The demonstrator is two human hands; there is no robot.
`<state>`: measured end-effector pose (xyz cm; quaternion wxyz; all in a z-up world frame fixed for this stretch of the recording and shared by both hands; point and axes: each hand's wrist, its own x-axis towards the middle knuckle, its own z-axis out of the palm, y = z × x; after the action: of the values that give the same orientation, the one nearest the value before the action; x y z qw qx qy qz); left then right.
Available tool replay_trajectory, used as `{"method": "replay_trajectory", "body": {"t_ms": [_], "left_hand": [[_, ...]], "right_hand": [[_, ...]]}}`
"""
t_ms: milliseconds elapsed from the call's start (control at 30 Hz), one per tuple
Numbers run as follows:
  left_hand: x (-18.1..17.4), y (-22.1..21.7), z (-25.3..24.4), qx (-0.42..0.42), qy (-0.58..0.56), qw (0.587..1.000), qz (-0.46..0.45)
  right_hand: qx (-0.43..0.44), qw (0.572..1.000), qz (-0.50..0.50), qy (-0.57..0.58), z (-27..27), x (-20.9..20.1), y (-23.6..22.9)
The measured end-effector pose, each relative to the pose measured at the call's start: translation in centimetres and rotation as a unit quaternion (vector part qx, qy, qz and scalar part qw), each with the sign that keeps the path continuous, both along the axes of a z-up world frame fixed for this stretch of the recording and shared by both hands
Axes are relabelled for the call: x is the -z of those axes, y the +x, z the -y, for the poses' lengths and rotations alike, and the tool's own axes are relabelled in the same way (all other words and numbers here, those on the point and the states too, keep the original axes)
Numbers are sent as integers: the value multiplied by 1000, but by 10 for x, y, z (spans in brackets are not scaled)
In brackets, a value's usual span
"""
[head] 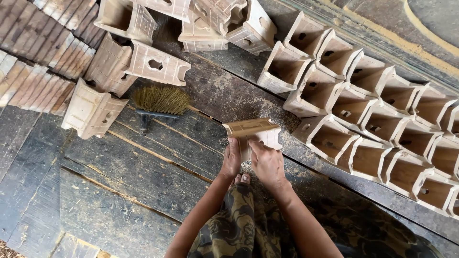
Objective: Hand-sanding small decorative wooden boxes to smooth edges and surfaces.
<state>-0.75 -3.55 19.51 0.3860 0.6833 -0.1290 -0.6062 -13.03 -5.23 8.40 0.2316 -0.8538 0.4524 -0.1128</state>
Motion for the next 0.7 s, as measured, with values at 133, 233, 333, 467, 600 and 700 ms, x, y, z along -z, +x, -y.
{"method": "replay_trajectory", "body": {"t_ms": [133,233,333,467,600,700], "left_hand": [[10,-3,-3,10,-3,1000,14],[27,-5,-9,-18,-47,999,20],[76,-3,-25,-26,-62,997,37],[146,0,-40,-32,-31,998,45],[178,-1,-21,-73,-253,957,-124],[44,-1,-13,-33,-45,998,-41]], "right_hand": [[-20,999,-41,-3,-14,31,-13],[-41,995,-95,-15,-24,41,-21],[-47,993,-106,-7,-37,49,-27],[-82,981,-149,-93,-52,76,-48],[-82,958,-211,177,-73,93,-63],[-42,963,-114,-240,-43,109,-66]]}}
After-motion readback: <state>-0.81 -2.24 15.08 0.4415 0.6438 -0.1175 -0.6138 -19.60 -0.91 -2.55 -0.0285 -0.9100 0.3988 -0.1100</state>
